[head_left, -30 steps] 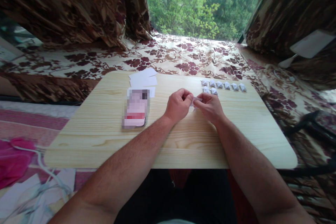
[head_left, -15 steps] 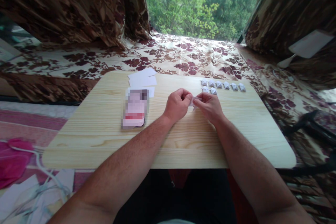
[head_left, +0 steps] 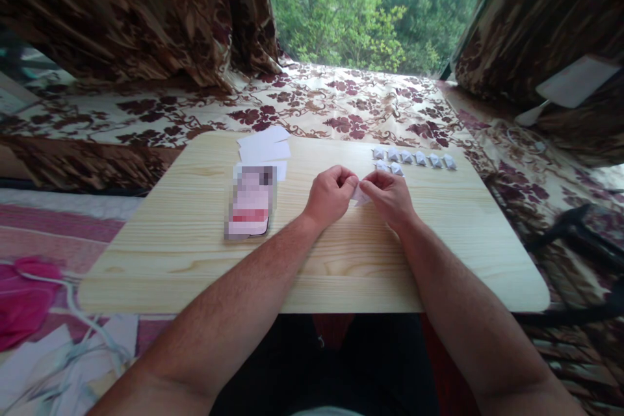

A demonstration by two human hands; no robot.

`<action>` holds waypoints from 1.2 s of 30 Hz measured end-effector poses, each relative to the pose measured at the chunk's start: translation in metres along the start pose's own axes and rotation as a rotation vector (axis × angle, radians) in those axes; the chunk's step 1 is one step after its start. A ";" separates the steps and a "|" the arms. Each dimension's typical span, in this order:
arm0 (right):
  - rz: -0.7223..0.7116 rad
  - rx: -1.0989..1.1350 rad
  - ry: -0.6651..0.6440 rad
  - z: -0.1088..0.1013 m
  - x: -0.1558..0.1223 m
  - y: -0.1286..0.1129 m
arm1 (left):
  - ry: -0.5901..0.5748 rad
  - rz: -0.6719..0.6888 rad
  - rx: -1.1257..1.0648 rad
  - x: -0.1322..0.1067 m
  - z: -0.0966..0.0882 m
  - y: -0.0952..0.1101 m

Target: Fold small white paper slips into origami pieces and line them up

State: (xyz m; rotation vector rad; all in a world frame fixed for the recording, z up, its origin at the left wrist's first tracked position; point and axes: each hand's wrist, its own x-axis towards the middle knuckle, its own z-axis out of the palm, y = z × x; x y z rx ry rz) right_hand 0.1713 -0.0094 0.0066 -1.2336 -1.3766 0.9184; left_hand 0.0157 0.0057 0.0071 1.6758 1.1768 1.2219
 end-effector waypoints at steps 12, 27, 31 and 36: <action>0.001 0.072 0.050 -0.001 0.002 -0.001 | -0.068 -0.092 -0.131 0.001 0.003 -0.004; -0.038 -0.002 0.002 -0.004 0.002 0.002 | -0.054 -0.115 -0.166 0.002 0.003 -0.004; -0.050 -0.004 0.003 -0.004 0.002 0.001 | -0.059 -0.114 -0.167 0.002 0.002 -0.003; -0.053 -0.037 -0.007 -0.003 0.000 0.000 | -0.044 -0.075 -0.124 0.002 0.000 -0.001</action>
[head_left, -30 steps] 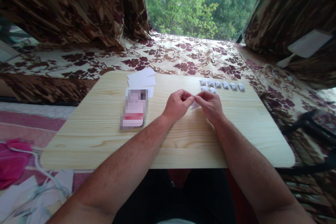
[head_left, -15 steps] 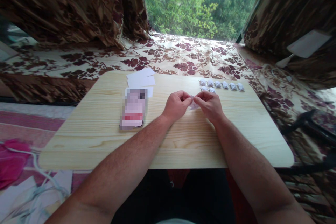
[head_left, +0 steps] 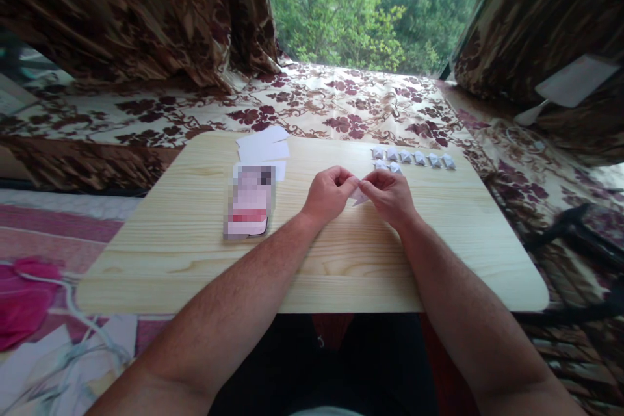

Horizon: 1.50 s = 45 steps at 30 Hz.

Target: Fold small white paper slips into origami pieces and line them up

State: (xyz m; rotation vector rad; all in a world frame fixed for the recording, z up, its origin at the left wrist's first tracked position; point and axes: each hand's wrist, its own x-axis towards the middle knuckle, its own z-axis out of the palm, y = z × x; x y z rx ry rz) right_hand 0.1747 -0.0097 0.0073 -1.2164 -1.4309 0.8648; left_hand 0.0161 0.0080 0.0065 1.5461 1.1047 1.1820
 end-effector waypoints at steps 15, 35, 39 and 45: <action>0.056 -0.051 -0.068 0.003 -0.002 -0.004 | 0.013 0.045 0.105 0.001 -0.003 0.000; 0.060 -0.187 -0.116 -0.001 -0.002 -0.004 | 0.050 0.075 0.193 -0.003 -0.001 0.004; 0.066 -0.140 -0.134 -0.001 -0.002 -0.004 | 0.032 0.078 0.150 -0.003 0.000 0.002; 0.121 0.122 -0.113 0.000 0.001 -0.006 | 0.071 0.010 0.042 0.002 -0.002 -0.002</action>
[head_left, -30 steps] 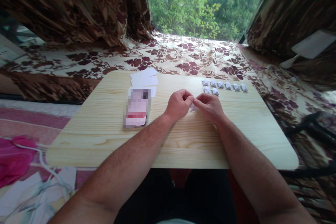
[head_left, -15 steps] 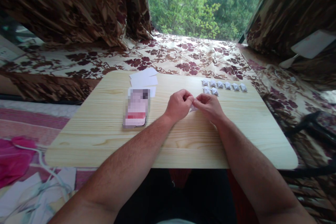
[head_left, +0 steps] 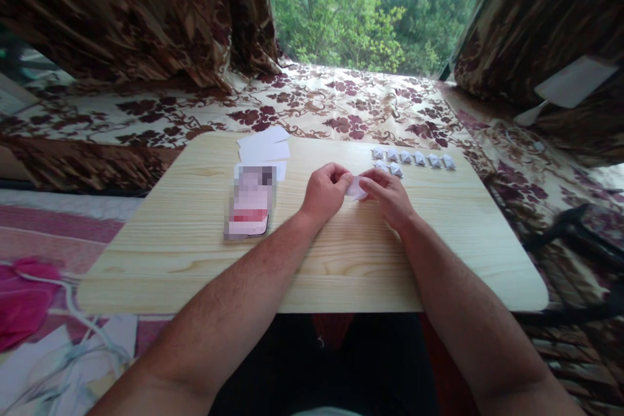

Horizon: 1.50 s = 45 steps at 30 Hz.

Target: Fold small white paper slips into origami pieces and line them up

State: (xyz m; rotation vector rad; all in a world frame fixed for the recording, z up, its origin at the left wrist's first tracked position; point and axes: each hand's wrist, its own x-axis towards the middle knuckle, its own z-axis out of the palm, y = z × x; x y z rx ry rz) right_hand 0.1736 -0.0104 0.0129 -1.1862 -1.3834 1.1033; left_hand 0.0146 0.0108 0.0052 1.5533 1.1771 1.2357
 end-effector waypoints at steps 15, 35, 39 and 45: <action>-0.026 0.111 0.181 -0.003 0.004 0.003 | -0.075 -0.124 -0.212 0.002 0.001 -0.001; -0.184 0.089 0.308 0.000 0.005 0.003 | -0.019 -0.287 -0.372 0.002 0.001 0.004; -0.192 0.025 0.261 0.002 0.003 0.002 | 0.014 -0.333 -0.435 0.004 0.001 0.005; -0.184 -0.043 0.241 0.005 0.002 0.006 | -0.012 -0.335 -0.432 0.001 0.003 0.007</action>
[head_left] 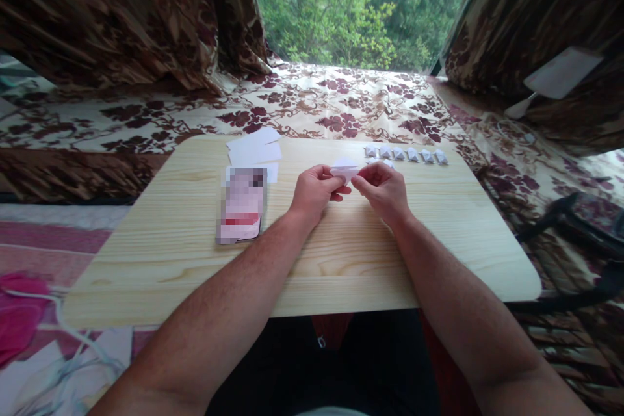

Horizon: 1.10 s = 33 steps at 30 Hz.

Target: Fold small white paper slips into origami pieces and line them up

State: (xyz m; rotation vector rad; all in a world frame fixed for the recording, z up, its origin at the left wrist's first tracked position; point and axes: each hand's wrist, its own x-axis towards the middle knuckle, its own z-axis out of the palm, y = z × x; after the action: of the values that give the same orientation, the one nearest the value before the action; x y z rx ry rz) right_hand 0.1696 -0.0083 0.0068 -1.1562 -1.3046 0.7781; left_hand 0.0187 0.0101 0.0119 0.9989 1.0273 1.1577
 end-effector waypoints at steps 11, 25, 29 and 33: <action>-0.112 -0.037 0.036 0.004 -0.003 0.008 | -0.085 0.006 0.105 -0.005 0.001 0.002; -0.258 -0.235 0.119 0.003 -0.008 0.005 | -0.068 0.028 0.109 -0.008 0.004 0.000; -0.309 -0.265 0.021 0.000 -0.009 -0.005 | -0.057 -0.002 0.057 -0.006 0.004 0.001; -0.312 -0.268 -0.047 -0.002 -0.009 -0.008 | -0.049 -0.044 0.000 -0.005 0.003 0.003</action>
State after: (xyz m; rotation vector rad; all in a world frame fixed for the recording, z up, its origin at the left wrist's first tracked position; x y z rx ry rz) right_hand 0.1685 -0.0191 0.0121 -1.1099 -1.6174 0.4119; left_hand 0.0203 0.0055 0.0156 0.9956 1.0060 1.0923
